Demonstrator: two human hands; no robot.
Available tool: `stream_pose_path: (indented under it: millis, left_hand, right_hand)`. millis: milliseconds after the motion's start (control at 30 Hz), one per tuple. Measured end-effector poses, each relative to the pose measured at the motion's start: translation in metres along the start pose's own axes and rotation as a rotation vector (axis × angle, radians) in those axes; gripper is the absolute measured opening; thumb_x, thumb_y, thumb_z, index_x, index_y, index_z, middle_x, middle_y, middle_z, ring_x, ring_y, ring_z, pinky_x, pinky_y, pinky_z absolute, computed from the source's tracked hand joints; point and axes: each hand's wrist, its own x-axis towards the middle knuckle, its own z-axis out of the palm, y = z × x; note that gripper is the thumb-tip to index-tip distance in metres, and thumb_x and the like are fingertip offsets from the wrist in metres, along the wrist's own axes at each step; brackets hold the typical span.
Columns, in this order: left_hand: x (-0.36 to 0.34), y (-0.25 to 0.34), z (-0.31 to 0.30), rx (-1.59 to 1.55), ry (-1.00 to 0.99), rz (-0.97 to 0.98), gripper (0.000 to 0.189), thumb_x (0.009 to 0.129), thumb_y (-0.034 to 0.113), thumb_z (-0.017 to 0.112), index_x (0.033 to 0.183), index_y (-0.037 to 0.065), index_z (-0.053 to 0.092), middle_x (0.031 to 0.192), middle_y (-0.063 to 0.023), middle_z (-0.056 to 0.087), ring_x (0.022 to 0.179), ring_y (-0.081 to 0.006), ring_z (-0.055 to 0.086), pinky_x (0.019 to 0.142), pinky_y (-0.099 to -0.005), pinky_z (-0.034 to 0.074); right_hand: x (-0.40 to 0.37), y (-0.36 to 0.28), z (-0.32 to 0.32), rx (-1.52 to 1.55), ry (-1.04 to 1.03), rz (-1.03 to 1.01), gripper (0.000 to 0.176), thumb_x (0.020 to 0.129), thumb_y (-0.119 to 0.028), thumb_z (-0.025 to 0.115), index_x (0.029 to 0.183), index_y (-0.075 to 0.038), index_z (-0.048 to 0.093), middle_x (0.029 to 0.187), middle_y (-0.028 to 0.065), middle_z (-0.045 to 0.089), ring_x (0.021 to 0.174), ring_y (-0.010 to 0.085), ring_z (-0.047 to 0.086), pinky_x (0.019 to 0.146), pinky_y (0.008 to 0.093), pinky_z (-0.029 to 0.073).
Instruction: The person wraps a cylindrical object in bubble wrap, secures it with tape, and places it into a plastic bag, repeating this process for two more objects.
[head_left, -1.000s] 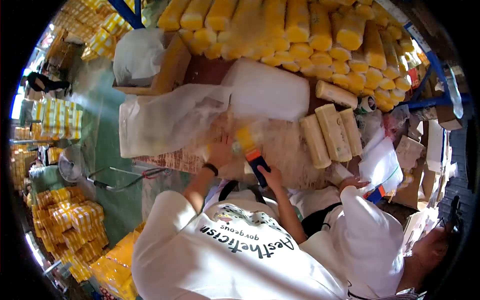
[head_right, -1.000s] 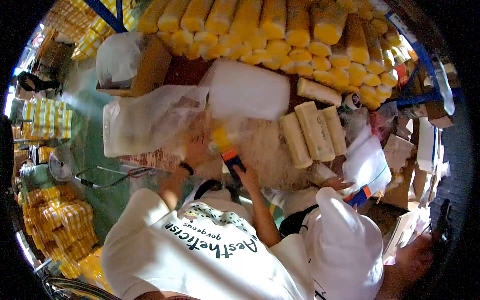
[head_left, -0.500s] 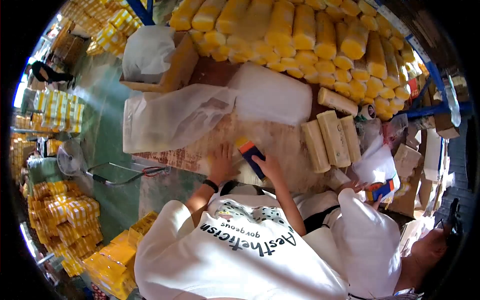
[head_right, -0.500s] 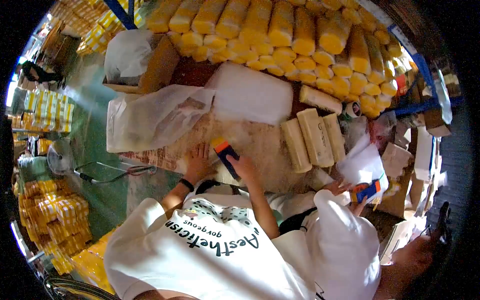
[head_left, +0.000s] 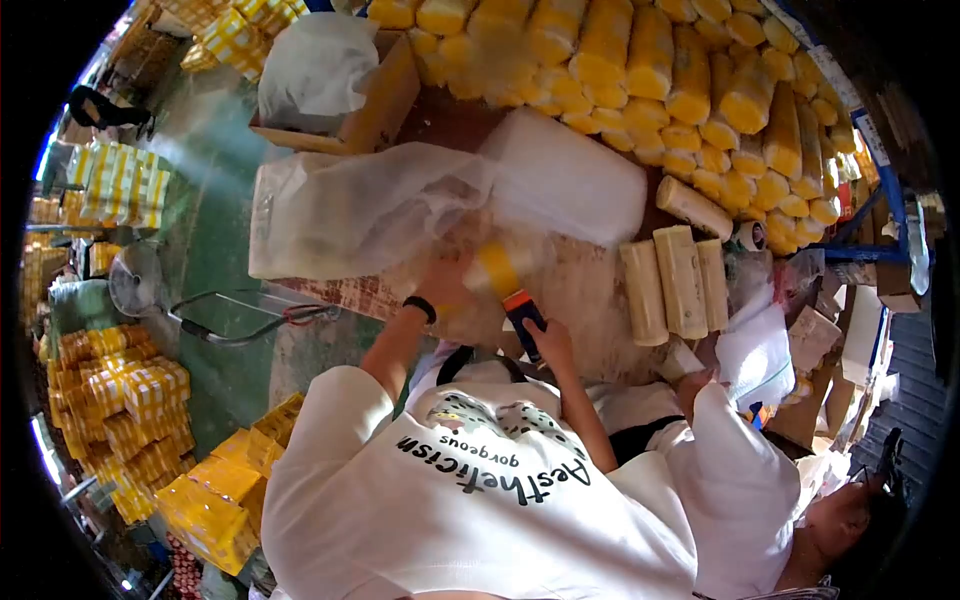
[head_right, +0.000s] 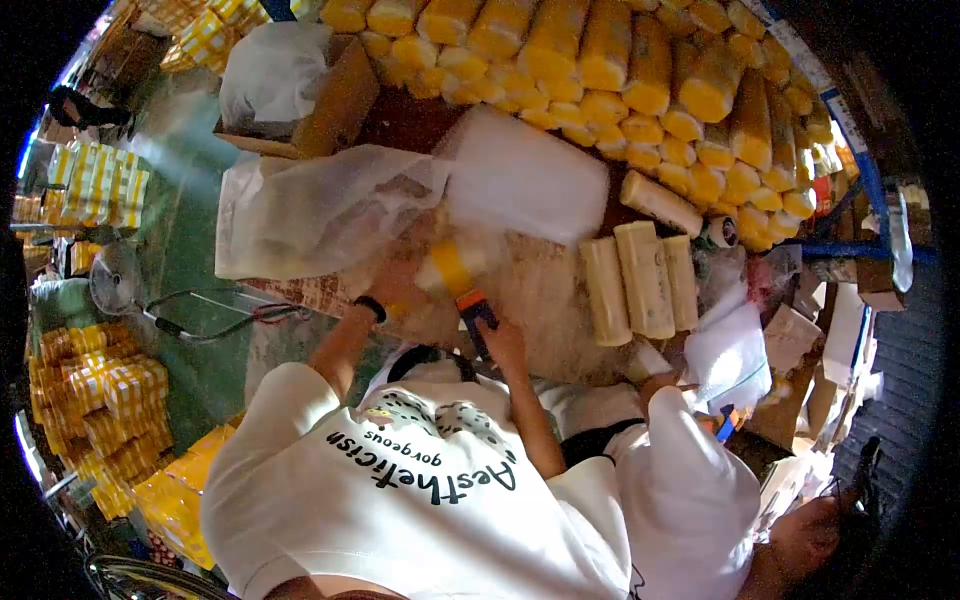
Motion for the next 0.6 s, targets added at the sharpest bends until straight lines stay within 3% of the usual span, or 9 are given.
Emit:
stream_pose_path:
  millis: [100,167,200,300,333,433,533,600]
  left_hand:
    - [-0.031,0.011,0.01,-0.003,0.252,0.031,0.103,0.062,0.053,0.07,0.143,0.005,0.028,0.137,-0.0262,0.039,0.124,-0.0389,0.04,0.1,-0.0501,0.033]
    - [-0.032,0.018,-0.005,-0.05,0.257,-0.017,0.097,0.063,0.05,0.07,0.142,0.007,0.033,0.138,-0.0258,0.039,0.125,-0.0385,0.039,0.1,-0.05,0.033]
    - [-0.042,0.029,-0.023,-0.097,0.165,-0.08,0.093,0.065,0.048,0.069,0.142,0.008,0.035,0.138,-0.025,0.039,0.126,-0.0381,0.038,0.1,-0.0497,0.034]
    - [-0.05,0.023,0.004,-0.098,0.201,-0.125,0.084,0.075,0.043,0.065,0.143,0.007,0.032,0.14,-0.0197,0.037,0.129,-0.0366,0.036,0.107,-0.049,0.028]
    - [-0.046,0.015,0.022,-0.069,0.273,-0.112,0.081,0.079,0.042,0.063,0.144,0.006,0.03,0.141,-0.0173,0.037,0.13,-0.0361,0.035,0.11,-0.0489,0.025]
    - [-0.05,0.016,0.061,0.244,0.44,-0.1,0.081,0.08,0.038,0.062,0.144,0.002,0.027,0.14,-0.0183,0.037,0.127,-0.0363,0.036,0.107,-0.0501,0.029]
    - [-0.037,0.007,0.066,0.433,0.542,-0.204,0.089,0.071,0.03,0.069,0.143,-0.001,0.026,0.139,-0.0188,0.038,0.123,-0.0363,0.04,0.099,-0.0482,0.036]
    - [-0.032,0.002,0.043,0.161,0.451,-0.22,0.096,0.067,0.032,0.073,0.144,0.001,0.024,0.139,-0.0193,0.038,0.123,-0.0363,0.04,0.1,-0.0483,0.036]
  right_hand:
    - [0.025,0.056,0.027,-0.17,0.138,-0.103,0.065,0.08,-0.056,0.062,0.079,0.009,0.064,0.074,0.0275,0.063,0.073,0.0384,0.065,0.063,0.0445,0.048]
    - [0.017,0.043,0.02,-0.17,0.176,-0.148,0.065,0.079,-0.056,0.063,0.077,0.008,0.064,0.071,0.027,0.062,0.07,0.0379,0.065,0.061,0.0448,0.048]
    - [0.009,0.04,0.019,-0.173,0.188,-0.16,0.064,0.079,-0.056,0.063,0.076,0.008,0.064,0.07,0.0267,0.062,0.069,0.0376,0.064,0.061,0.0449,0.047]
    - [0.044,0.055,0.029,-0.344,0.152,-0.142,0.062,0.077,-0.056,0.064,0.075,0.006,0.065,0.067,0.0245,0.062,0.066,0.0366,0.064,0.061,0.0447,0.047]
    - [0.037,0.017,0.01,-0.297,0.037,-0.051,0.061,0.077,-0.056,0.064,0.073,0.004,0.065,0.064,0.0228,0.062,0.064,0.0354,0.064,0.06,0.0444,0.046]
    - [0.055,-0.004,0.008,-0.286,0.084,-0.21,0.062,0.076,-0.058,0.064,0.07,0.004,0.065,0.063,0.0215,0.061,0.063,0.0339,0.064,0.058,0.0425,0.046]
    - [0.057,-0.037,0.005,-0.293,-0.011,-0.147,0.063,0.075,-0.06,0.064,0.073,0.003,0.066,0.061,0.0189,0.061,0.062,0.0309,0.064,0.059,0.0408,0.047]
    - [0.059,-0.038,0.011,-0.247,0.019,-0.175,0.063,0.075,-0.06,0.064,0.074,0.003,0.067,0.061,0.0178,0.062,0.062,0.0305,0.064,0.059,0.0407,0.047]
